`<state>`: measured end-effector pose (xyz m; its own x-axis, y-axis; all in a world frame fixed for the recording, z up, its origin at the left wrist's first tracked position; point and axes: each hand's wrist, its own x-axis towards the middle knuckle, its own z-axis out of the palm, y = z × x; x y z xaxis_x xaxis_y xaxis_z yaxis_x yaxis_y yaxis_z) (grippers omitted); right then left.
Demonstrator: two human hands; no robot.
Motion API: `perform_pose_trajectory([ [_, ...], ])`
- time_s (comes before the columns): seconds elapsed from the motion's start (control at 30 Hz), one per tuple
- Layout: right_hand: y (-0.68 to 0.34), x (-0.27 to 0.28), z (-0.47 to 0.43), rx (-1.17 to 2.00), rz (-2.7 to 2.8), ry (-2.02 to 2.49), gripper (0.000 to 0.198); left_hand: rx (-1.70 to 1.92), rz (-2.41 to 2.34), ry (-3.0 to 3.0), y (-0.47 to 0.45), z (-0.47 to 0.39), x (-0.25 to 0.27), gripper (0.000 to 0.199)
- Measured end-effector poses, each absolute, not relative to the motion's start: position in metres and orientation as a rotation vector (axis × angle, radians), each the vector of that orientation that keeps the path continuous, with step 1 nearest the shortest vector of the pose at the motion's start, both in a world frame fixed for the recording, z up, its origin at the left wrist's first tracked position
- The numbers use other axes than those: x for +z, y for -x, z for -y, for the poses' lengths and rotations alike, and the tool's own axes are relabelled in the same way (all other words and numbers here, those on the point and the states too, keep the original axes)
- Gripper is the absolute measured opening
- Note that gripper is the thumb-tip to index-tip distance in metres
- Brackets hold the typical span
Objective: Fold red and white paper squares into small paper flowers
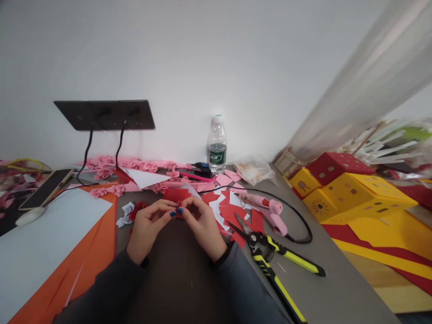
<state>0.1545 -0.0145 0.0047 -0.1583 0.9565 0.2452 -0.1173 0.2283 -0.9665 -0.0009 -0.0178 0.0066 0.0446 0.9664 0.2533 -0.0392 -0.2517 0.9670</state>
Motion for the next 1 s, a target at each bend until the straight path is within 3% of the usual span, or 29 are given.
perform_pose_trajectory([
  [0.57, -0.1579, 0.0079, 0.0172, 0.86, 1.649, 0.922, 0.005, 1.322, -0.996, -1.117, -0.0027, 0.0159, -0.0014, 0.002],
  [1.0, -0.1536, 0.0067, 0.017, 0.787, 1.634, 1.018, 0.009, 1.326, -1.133, -1.354, -0.0042, 0.0197, 0.0028, 0.007],
])
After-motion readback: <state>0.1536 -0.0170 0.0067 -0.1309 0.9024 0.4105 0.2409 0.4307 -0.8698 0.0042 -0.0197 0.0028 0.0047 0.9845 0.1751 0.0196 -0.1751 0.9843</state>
